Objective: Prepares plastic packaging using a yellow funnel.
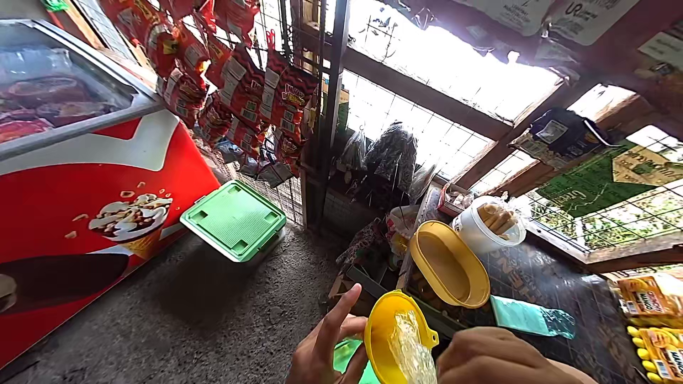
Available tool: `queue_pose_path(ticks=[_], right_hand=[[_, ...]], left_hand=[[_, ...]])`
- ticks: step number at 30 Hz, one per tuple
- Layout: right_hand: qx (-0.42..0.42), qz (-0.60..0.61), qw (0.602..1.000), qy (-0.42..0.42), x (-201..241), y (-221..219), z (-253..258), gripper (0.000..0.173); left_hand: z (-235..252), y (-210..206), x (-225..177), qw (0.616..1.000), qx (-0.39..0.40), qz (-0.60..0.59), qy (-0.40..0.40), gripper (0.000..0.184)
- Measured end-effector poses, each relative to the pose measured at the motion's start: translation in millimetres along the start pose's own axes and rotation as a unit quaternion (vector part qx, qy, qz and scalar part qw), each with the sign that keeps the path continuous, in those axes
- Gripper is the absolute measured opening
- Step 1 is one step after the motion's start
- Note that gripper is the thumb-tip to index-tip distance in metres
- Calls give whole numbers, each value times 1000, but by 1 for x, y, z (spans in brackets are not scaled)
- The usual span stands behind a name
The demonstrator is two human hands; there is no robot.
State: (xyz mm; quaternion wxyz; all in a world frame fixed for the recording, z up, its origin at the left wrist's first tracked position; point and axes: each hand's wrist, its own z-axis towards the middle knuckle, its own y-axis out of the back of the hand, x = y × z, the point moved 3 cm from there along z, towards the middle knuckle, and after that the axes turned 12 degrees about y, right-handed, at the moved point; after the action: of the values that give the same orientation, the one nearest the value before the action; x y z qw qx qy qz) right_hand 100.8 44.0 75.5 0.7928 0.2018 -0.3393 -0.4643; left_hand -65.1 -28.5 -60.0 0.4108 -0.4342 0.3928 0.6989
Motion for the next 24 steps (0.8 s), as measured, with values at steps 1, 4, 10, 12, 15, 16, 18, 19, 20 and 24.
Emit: queue_pose_path(ticks=[1,4,10,12,15,16,18,19,20,24], right_hand=[[4,2,1000,4,-5,-1,-2,6],[7,-2,1000,16,-19,-1,-8,7],[20,-18,999,18,-36,-5,-17,8],[22,-17,999,16,-38,-5,-19,8],[29,-30,999,8,-43,-7,-21,9],[31,-41,999,2,-47,-8,-23,10],[34,-68,997,-10,-54,-10,-28,12],[35,-75,996,-13,-56,-10,-29,13],[37,-79,996,-15,-56,-10,-30,13],[35,-91,995,-12,-57,-9,-30,13]], left_hand=[[0,0,0,1000,-2,-2,-1,68],[0,-1,3,1000,-10,-7,-2,67],[0,-2,4,1000,-18,-4,2,67],[0,-3,4,1000,-20,-1,-1,66],[1,-3,3,1000,-17,1,-3,66],[1,-3,2,1000,-17,2,-4,66],[1,-2,1,1000,-17,2,-3,66],[2,-3,1,1000,-18,1,-2,65],[2,-3,0,1000,-18,1,-1,65],[2,-3,1,1000,-17,0,-8,64]])
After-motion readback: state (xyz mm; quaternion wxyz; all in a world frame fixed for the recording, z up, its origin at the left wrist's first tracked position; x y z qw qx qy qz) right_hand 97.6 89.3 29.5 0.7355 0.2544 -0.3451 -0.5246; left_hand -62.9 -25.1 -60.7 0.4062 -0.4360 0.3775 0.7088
